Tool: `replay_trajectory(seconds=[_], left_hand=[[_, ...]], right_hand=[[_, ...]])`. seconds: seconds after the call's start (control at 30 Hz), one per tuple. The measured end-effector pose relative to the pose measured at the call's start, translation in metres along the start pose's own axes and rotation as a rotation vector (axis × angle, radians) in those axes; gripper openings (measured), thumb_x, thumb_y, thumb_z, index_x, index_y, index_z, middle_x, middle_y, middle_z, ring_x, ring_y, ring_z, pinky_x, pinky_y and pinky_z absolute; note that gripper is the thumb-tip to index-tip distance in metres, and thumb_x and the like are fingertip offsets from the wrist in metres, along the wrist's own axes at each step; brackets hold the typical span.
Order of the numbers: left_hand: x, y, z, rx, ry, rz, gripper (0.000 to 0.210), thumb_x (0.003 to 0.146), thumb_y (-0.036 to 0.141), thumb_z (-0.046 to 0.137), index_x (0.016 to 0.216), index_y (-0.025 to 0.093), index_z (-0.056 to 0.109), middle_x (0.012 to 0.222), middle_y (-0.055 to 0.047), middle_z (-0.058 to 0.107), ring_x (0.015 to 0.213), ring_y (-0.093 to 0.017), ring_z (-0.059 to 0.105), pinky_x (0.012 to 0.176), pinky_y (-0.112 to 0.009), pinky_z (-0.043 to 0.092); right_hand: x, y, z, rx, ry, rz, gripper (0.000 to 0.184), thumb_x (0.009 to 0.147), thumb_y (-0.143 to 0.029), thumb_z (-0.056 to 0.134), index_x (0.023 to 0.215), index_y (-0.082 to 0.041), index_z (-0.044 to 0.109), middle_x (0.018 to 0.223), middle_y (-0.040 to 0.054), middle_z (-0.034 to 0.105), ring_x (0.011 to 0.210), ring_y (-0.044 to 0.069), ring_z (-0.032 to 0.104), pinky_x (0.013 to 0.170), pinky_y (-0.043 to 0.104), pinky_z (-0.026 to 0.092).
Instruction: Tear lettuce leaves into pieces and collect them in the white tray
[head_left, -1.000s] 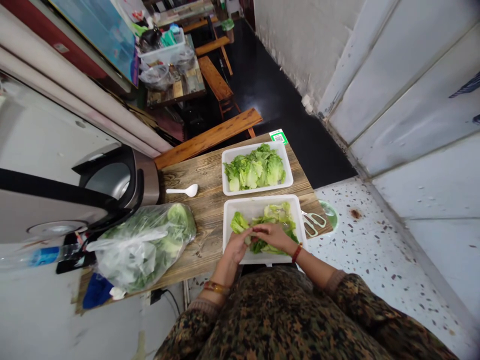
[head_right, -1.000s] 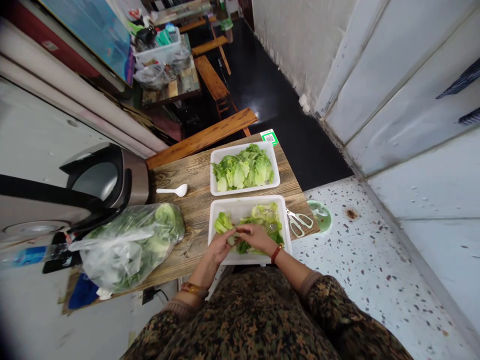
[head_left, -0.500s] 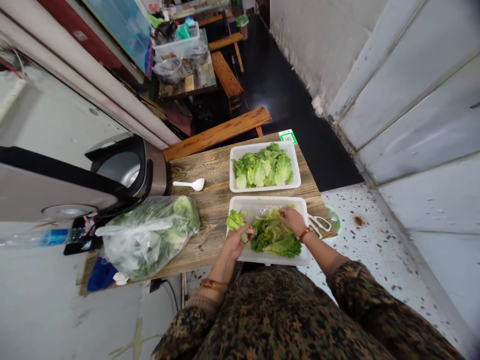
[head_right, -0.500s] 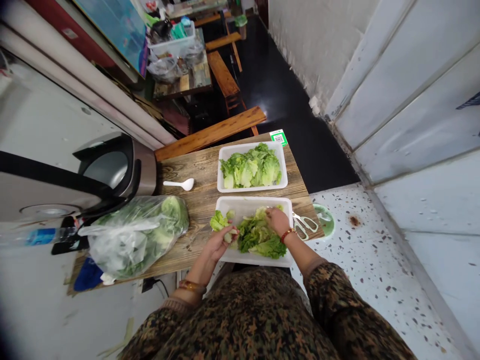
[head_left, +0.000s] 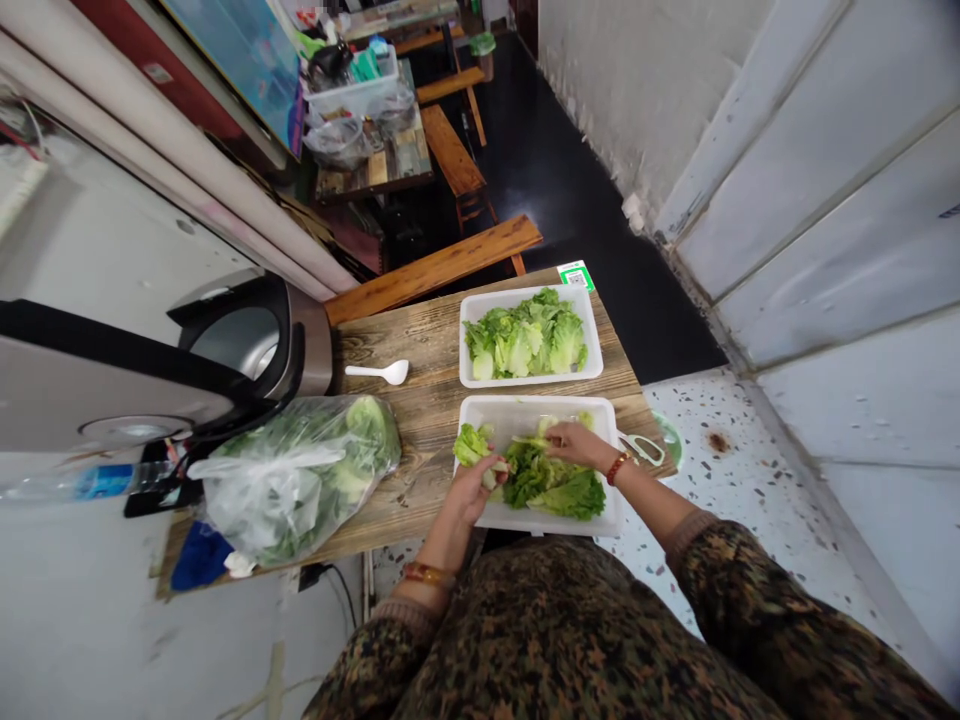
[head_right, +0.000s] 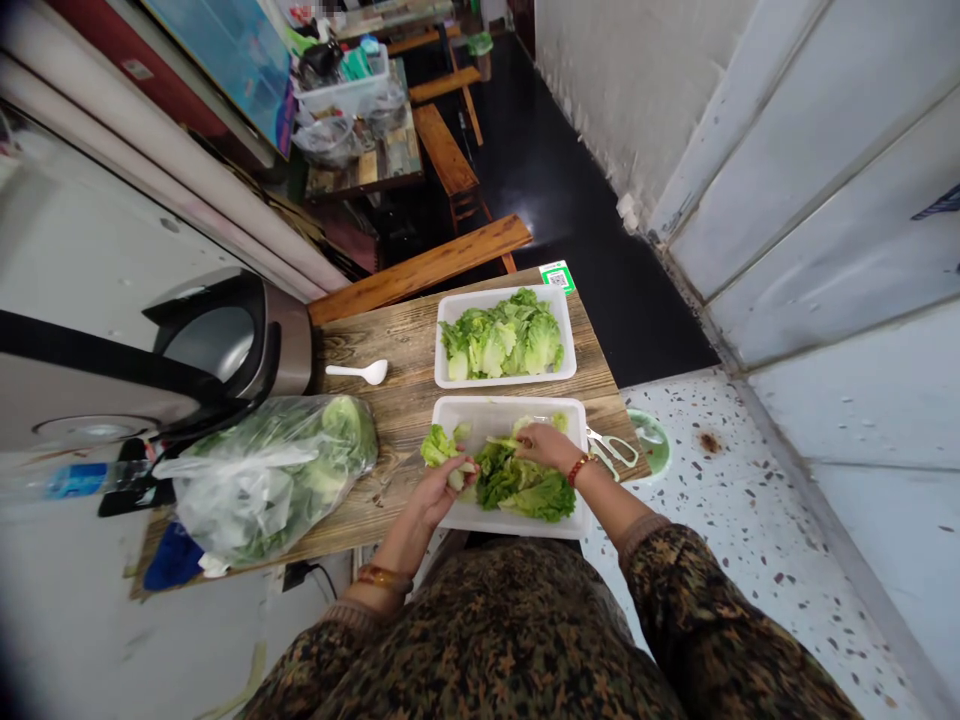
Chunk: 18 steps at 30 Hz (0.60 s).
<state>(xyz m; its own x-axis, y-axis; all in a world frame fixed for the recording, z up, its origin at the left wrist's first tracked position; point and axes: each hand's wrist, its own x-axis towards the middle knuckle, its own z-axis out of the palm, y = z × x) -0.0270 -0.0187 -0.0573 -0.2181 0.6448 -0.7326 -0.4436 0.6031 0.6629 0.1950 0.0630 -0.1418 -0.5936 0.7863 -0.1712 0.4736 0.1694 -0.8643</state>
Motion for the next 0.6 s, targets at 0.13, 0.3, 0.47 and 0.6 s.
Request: replay_trajectory(seconds=[0.13,0.3,0.47,0.6], left_hand=[[0.001,0.001,-0.005,-0.027,0.027,-0.013,0.035,0.074,0.013,0.078,0.106,0.015,0.063,0.068,-0.002,0.071,0.062,-0.017,0.070,0.055,-0.023,0.054],[0.003,0.000,-0.008,-0.042,0.040,-0.024,0.030,0.074,0.012,0.078,0.101,0.015,0.064,0.068,-0.001,0.070,0.062,-0.017,0.070,0.053,-0.023,0.053],[0.004,0.001,-0.007,-0.031,0.049,-0.029,0.030,0.074,0.012,0.077,0.100,0.014,0.062,0.069,-0.002,0.071,0.061,-0.016,0.070,0.054,-0.023,0.053],[0.005,0.001,-0.009,-0.043,0.011,-0.006,0.032,0.073,0.015,0.080,0.100,0.015,0.063,0.070,-0.002,0.070,0.061,-0.016,0.069,0.054,-0.023,0.053]], right_hand=[[0.006,-0.005,0.004,0.192,0.080,0.048,0.029,0.084,-0.045,0.061,0.072,-0.018,0.063,0.064,-0.0037,0.054,0.062,0.013,0.047,0.061,0.025,0.034],[0.019,-0.012,-0.002,-0.017,0.005,0.046,0.023,0.091,-0.035,0.057,0.088,-0.016,0.069,0.080,0.0024,0.065,0.074,0.016,0.056,0.068,0.025,0.041],[0.025,-0.021,0.007,-0.531,-0.034,0.189,0.034,0.092,-0.006,0.044,0.114,-0.015,0.068,0.110,0.0166,0.068,0.092,0.022,0.065,0.077,0.030,0.046],[0.016,-0.025,0.010,-0.592,-0.008,0.222,0.029,0.093,-0.008,0.044,0.105,-0.012,0.070,0.110,0.0195,0.066,0.092,0.024,0.065,0.074,0.031,0.046]])
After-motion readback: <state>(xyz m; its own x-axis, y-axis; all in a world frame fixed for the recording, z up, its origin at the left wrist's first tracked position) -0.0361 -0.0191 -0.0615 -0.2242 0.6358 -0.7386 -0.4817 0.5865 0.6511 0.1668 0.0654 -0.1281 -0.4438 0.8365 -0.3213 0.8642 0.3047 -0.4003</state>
